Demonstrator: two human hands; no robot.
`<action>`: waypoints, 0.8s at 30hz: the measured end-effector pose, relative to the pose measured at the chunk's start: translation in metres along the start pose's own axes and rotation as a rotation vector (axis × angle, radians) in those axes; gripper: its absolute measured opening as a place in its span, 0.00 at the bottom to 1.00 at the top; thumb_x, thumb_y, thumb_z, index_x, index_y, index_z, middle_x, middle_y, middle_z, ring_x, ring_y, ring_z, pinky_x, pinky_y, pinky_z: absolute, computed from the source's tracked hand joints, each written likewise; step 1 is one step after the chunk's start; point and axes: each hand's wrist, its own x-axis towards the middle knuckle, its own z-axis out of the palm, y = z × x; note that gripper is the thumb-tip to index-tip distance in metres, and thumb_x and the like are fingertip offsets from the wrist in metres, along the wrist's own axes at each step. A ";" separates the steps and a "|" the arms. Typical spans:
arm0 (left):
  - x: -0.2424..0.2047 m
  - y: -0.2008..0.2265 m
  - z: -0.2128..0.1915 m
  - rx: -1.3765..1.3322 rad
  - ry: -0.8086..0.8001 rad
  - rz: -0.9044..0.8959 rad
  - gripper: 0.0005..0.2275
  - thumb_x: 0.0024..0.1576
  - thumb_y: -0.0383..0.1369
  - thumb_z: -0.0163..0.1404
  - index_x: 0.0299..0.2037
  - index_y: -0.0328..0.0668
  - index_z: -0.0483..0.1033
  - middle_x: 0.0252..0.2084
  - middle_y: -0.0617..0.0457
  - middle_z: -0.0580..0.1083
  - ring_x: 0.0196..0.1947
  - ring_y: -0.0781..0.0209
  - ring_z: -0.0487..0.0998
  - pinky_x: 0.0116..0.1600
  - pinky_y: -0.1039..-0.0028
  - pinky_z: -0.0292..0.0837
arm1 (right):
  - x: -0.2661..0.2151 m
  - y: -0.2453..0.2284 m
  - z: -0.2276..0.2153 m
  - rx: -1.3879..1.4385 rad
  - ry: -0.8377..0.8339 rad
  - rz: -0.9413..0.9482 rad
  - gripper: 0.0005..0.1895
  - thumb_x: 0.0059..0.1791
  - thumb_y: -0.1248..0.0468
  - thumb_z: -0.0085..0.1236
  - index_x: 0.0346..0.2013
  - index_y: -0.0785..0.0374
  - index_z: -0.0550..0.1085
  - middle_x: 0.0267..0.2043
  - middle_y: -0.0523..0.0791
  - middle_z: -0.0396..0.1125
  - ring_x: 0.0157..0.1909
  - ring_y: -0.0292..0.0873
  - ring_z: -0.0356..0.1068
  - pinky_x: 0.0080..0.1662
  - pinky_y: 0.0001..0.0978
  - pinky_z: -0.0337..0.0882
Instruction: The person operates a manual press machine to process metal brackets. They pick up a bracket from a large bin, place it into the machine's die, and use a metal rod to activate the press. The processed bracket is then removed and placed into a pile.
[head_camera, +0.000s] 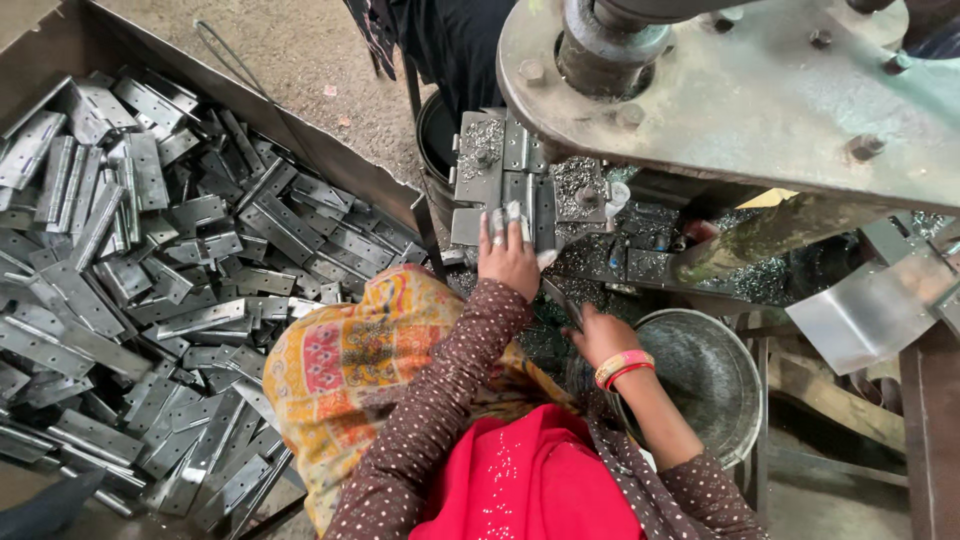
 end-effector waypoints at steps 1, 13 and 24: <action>-0.003 -0.001 -0.002 0.014 -0.030 0.010 0.17 0.61 0.38 0.37 0.50 0.37 0.75 0.66 0.36 0.61 0.64 0.41 0.67 0.72 0.43 0.30 | 0.001 0.003 0.005 0.010 0.007 0.001 0.23 0.48 0.47 0.56 0.42 0.65 0.67 0.30 0.58 0.72 0.35 0.63 0.73 0.39 0.56 0.72; -0.013 -0.017 -0.023 -0.027 -0.111 0.028 0.15 0.63 0.36 0.37 0.49 0.39 0.76 0.68 0.39 0.61 0.68 0.44 0.63 0.74 0.46 0.29 | -0.002 0.023 0.095 0.062 0.055 0.035 0.22 0.51 0.50 0.52 0.45 0.66 0.66 0.28 0.58 0.72 0.32 0.63 0.73 0.35 0.53 0.72; 0.029 -0.017 -0.015 0.001 -0.205 0.025 0.18 0.64 0.35 0.33 0.57 0.37 0.72 0.71 0.36 0.59 0.63 0.44 0.68 0.76 0.47 0.24 | -0.002 0.023 0.059 0.236 0.005 0.051 0.23 0.50 0.49 0.54 0.43 0.68 0.67 0.33 0.62 0.71 0.39 0.67 0.72 0.43 0.58 0.70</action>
